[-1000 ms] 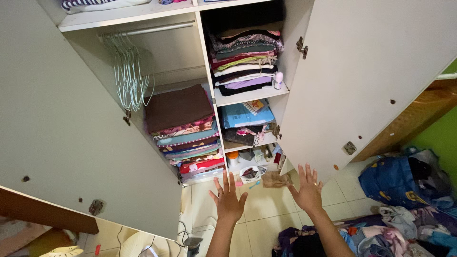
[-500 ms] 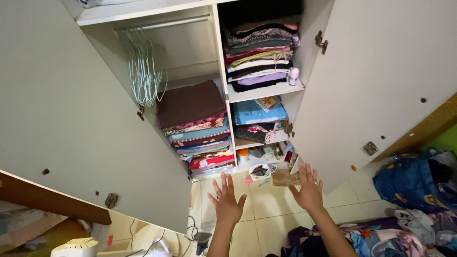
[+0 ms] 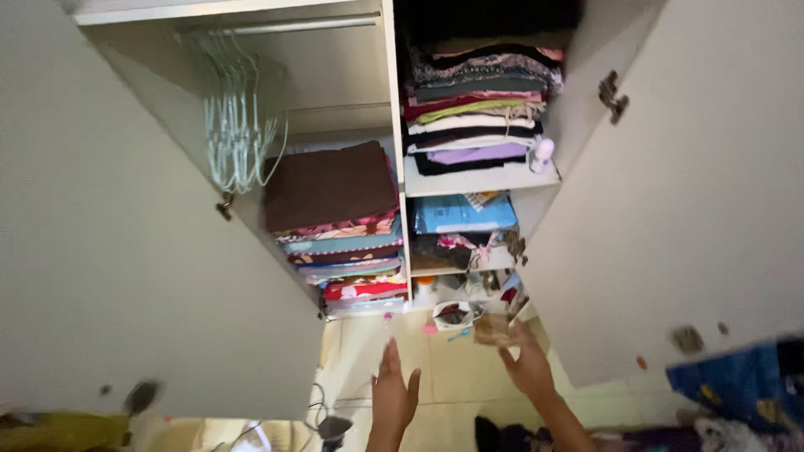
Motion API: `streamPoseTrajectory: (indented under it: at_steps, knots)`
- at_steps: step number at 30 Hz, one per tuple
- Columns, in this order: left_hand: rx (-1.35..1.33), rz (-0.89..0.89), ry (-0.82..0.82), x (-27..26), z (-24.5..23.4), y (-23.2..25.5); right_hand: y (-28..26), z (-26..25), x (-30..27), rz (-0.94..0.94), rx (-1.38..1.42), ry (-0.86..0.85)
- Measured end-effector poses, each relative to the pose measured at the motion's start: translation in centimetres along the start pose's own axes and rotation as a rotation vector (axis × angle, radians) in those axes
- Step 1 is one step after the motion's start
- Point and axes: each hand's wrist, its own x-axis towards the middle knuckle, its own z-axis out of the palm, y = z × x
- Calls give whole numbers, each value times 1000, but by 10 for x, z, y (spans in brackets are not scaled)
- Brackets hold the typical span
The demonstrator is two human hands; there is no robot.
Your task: The person removes a folder and a small wallet from a closet, places the folder into a plastic drawer, and then clears various items like clothing and a handbag from the closet floor.
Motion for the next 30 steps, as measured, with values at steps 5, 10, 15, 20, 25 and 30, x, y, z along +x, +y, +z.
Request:
streamPoseTrajectory:
  at_steps: [5, 10, 15, 20, 25, 30]
  knots:
    - [-206, -164, -49, 56, 90, -10, 47, 25, 69, 141, 99, -130]
    - [-297, -293, -17, 127, 199, -8, 109, 61, 174, 640, 523, -313]
    - [-517, -335, 72, 179, 293, -15, 182, 125, 269, 1196, 1172, -256]
    - [-557, -490, 13, 210, 363, -28, 240, 190, 343, 1108, 1300, -185]
    - [-763, -589, 66, 233, 398, -43, 278, 243, 395, 1084, 1402, -184]
    - [-902, -631, 122, 289, 393, -54, 305, 284, 439, 855, 1745, -184]
